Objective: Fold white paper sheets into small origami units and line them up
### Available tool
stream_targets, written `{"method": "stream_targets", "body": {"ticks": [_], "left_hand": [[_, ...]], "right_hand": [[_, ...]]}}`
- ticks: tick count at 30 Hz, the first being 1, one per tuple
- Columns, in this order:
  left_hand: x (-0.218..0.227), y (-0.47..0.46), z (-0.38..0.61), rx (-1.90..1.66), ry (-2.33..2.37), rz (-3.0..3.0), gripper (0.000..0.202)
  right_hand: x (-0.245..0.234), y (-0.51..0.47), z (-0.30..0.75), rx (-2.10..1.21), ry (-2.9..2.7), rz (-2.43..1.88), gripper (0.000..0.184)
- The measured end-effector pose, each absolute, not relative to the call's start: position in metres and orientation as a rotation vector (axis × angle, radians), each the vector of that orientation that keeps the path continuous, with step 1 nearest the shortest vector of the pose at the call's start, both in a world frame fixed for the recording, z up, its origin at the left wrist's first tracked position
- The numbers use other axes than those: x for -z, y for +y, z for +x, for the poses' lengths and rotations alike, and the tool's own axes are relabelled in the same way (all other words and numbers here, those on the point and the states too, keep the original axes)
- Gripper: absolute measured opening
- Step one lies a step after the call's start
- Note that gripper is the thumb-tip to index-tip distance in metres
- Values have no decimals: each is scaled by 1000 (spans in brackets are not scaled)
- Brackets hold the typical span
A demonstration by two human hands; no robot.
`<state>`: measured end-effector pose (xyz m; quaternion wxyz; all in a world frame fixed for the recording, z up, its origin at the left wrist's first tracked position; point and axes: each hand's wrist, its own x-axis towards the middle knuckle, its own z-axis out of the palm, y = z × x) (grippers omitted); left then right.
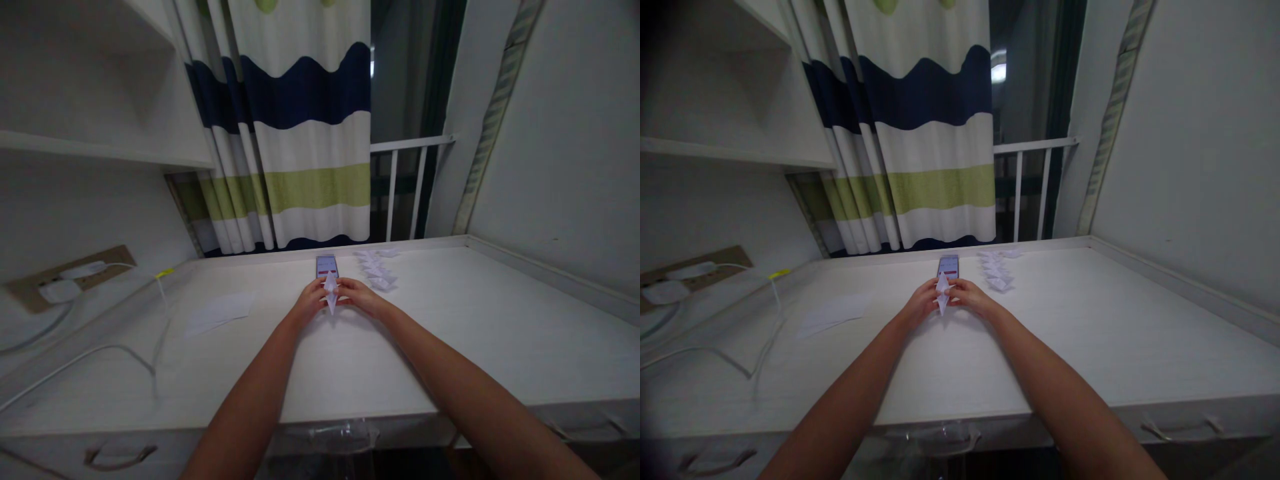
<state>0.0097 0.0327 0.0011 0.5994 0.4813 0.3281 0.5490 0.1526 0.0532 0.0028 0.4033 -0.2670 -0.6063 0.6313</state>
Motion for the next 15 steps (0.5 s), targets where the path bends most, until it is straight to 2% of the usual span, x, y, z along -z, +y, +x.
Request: {"method": "stream_targets", "body": {"ticks": [15], "left_hand": [[-2, 30, 12, -1234, 711, 1061, 37]], "right_hand": [[-8, 49, 153, -1619, -1471, -711, 21]]}}
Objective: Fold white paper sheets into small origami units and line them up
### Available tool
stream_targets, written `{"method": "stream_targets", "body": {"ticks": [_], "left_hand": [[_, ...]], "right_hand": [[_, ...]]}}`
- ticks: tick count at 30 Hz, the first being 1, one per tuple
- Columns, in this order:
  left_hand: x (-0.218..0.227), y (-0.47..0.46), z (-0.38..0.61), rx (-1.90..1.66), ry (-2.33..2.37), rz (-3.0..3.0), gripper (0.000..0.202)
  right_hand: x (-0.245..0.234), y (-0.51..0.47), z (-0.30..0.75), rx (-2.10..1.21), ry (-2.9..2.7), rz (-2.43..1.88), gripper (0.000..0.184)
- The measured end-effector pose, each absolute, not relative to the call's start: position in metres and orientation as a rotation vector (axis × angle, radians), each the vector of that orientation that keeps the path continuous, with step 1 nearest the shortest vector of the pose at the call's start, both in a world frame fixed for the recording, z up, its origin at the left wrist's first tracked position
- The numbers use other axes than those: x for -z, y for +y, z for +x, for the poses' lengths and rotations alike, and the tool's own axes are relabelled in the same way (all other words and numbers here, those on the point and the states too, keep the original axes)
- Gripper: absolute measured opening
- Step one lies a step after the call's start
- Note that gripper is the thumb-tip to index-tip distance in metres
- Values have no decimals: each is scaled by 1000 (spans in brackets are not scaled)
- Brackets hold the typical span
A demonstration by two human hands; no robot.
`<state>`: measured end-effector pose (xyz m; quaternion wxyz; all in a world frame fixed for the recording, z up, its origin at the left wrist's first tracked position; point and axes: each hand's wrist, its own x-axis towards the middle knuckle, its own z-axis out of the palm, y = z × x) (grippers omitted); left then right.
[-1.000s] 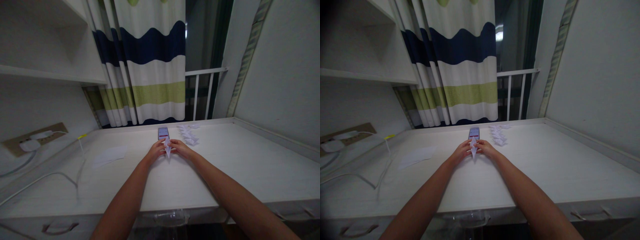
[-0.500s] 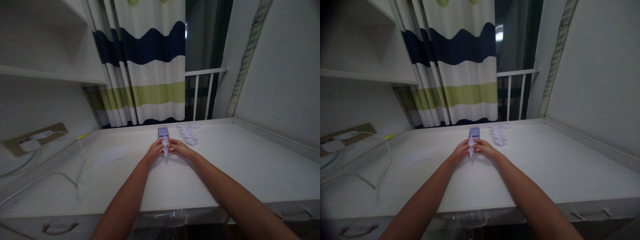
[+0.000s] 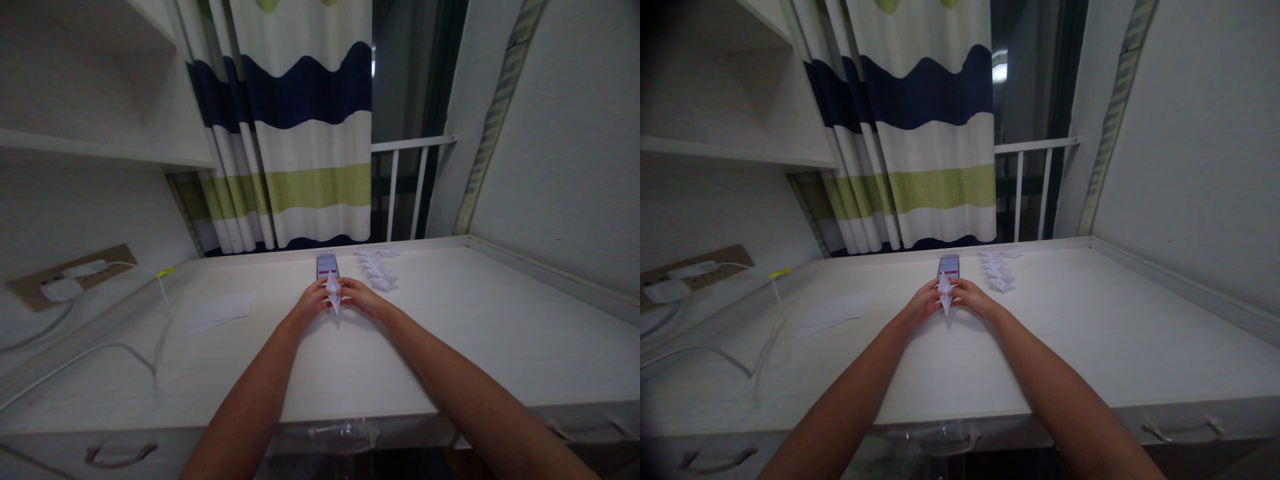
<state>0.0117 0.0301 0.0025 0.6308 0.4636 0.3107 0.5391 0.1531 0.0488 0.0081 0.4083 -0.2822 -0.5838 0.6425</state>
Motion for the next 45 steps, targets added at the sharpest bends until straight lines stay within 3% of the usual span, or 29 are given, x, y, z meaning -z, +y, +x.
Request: {"method": "stream_targets", "body": {"ticks": [13, 21, 28, 38, 45], "left_hand": [[0, 33, 11, -1224, 746, 1068, 38], [2, 33, 10, -1112, 817, 1107, 39], [-2, 32, 6, -1149, 843, 1067, 30], [1, 40, 3, -1452, 938, 1015, 14], [-11, 49, 8, -1598, 885, 928, 18]], "right_hand": [[-8, 48, 154, -1605, -1488, -696, 20], [-5, 58, 162, -1338, -1533, -771, 24], [-5, 66, 164, -1356, -1342, -826, 24], [-7, 72, 171, -1243, -1104, -885, 26], [-16, 76, 172, -1198, -1000, -883, 22]]}}
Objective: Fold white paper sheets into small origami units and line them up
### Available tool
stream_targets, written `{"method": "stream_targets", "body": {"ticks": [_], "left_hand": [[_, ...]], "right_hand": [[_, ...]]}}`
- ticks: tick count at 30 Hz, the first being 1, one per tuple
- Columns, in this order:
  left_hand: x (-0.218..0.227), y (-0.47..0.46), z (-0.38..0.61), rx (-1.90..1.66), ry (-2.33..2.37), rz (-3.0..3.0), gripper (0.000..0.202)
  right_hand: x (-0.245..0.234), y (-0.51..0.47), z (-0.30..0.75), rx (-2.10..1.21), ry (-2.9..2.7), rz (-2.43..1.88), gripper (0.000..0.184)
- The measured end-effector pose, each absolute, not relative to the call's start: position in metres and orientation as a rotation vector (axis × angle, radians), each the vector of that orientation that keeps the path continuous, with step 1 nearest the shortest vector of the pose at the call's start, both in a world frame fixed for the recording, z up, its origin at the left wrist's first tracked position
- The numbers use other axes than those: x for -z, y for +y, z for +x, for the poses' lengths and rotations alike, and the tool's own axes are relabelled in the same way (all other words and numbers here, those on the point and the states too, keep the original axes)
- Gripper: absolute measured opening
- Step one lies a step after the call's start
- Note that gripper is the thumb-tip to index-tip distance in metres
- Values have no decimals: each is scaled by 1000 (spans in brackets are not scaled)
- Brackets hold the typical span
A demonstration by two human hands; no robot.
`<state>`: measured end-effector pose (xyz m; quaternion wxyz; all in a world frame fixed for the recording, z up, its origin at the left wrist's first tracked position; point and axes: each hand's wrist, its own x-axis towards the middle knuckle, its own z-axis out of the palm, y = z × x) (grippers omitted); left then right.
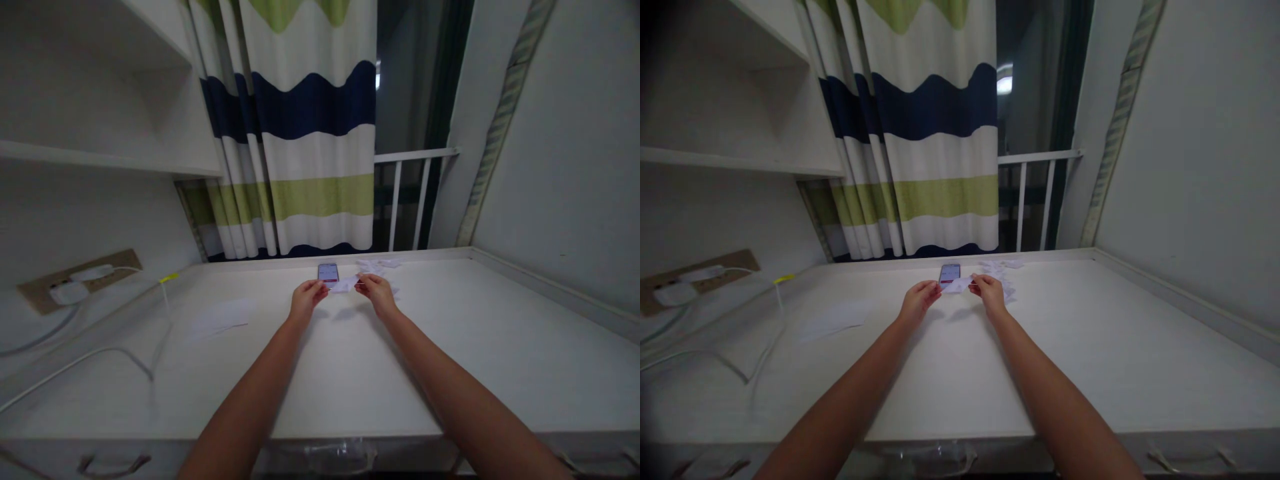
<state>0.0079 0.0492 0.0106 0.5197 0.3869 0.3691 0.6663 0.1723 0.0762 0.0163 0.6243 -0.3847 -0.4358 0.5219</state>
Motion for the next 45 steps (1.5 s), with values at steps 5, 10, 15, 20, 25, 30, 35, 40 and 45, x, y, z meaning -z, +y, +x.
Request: {"method": "stream_targets", "body": {"ticks": [5, 10, 15, 20, 25, 30, 35, 40, 45], "left_hand": [[-32, 58, 29, -1536, 862, 1060, 21], [-53, 87, 67, -1557, 834, 1192, 14], [-64, 125, 110, -1505, 895, 1272, 11], [-55, 170, 148, -1437, 1069, 1462, 3], [-34, 213, 170, -1318, 1313, 1920, 1], [-19, 233, 184, -1011, 1478, 2188, 8], [-10, 244, 188, -922, 1557, 2278, 13], [-7, 250, 183, -910, 1555, 2322, 15], [-11, 248, 180, -896, 1562, 2342, 17]], "right_hand": [[-34, 89, 186, -1092, -959, -878, 18], [-56, 106, 219, -972, -920, -883, 15], [-67, 124, 262, -905, -876, -906, 14], [-56, 149, 301, -884, -820, -963, 12], [-30, 180, 327, -884, -749, -1107, 15], [0, 210, 341, -869, -727, -1259, 17], [20, 229, 344, -846, -762, -1325, 18], [24, 235, 342, -814, -806, -1344, 17], [26, 239, 340, -820, -851, -1351, 15]]}}
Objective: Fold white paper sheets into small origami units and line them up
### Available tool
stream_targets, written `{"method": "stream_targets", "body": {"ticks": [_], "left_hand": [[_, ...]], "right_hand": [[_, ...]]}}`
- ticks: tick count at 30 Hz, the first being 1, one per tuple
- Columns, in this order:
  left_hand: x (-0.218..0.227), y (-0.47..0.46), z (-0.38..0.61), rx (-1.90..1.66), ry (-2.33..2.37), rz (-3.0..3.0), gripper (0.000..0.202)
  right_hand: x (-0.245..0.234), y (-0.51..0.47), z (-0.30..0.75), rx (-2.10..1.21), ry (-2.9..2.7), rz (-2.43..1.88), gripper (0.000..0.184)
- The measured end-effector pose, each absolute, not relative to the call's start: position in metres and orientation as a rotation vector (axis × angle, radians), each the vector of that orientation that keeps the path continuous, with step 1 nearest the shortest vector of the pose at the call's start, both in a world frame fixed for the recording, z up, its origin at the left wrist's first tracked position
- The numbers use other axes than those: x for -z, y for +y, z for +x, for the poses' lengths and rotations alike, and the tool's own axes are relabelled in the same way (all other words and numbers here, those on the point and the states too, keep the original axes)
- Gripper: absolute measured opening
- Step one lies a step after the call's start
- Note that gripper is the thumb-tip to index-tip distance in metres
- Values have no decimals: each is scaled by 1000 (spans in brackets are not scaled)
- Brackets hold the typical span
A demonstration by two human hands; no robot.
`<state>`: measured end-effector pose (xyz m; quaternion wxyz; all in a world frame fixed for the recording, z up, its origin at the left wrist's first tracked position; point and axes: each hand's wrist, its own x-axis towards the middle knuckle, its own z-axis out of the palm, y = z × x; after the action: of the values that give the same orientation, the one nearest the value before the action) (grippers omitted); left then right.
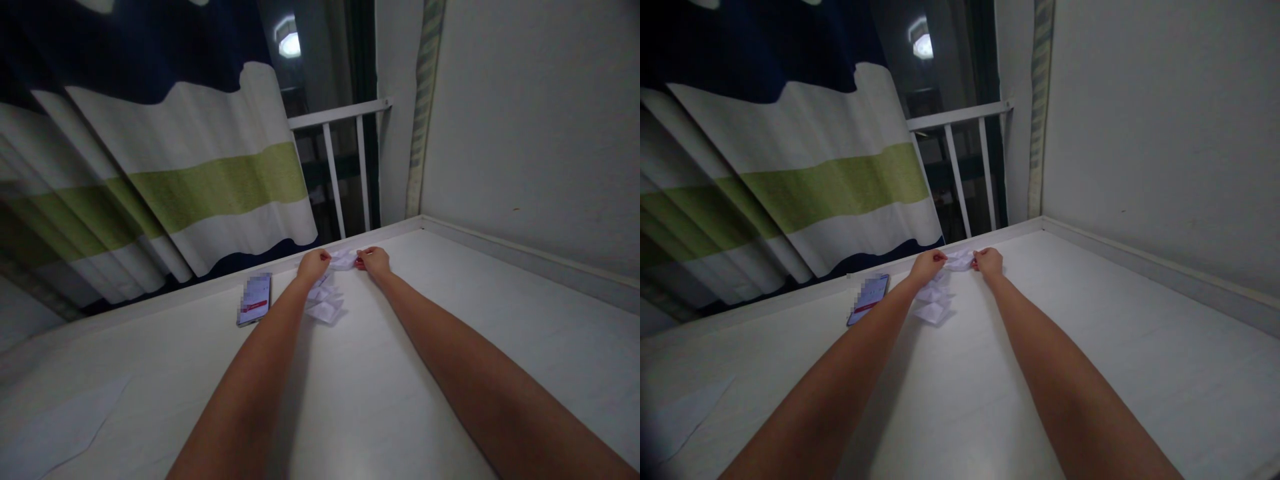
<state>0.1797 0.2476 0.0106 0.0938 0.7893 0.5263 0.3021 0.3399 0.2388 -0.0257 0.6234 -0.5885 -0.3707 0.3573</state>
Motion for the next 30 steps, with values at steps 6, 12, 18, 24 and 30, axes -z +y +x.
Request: {"method": "stream_targets", "body": {"ticks": [6, 12, 18, 24, 30], "left_hand": [[-11, 245, 179, -951, 1544, 2342, 18], [-18, 228, 171, -1051, 1544, 2361, 19], [-35, 196, 140, -1177, 1511, 2318, 14], [-35, 153, 85, -1334, 1506, 2165, 15], [-15, 90, 27, -1257, 1589, 2038, 24]], "right_hand": [[31, 242, 341, -750, -925, -1391, 9], [31, 235, 343, -496, -989, -1507, 15], [1, 214, 321, -508, -1084, -1346, 9], [-33, 160, 254, -685, -1165, -1112, 9], [-19, 103, 185, -966, -1384, -1046, 17]]}}
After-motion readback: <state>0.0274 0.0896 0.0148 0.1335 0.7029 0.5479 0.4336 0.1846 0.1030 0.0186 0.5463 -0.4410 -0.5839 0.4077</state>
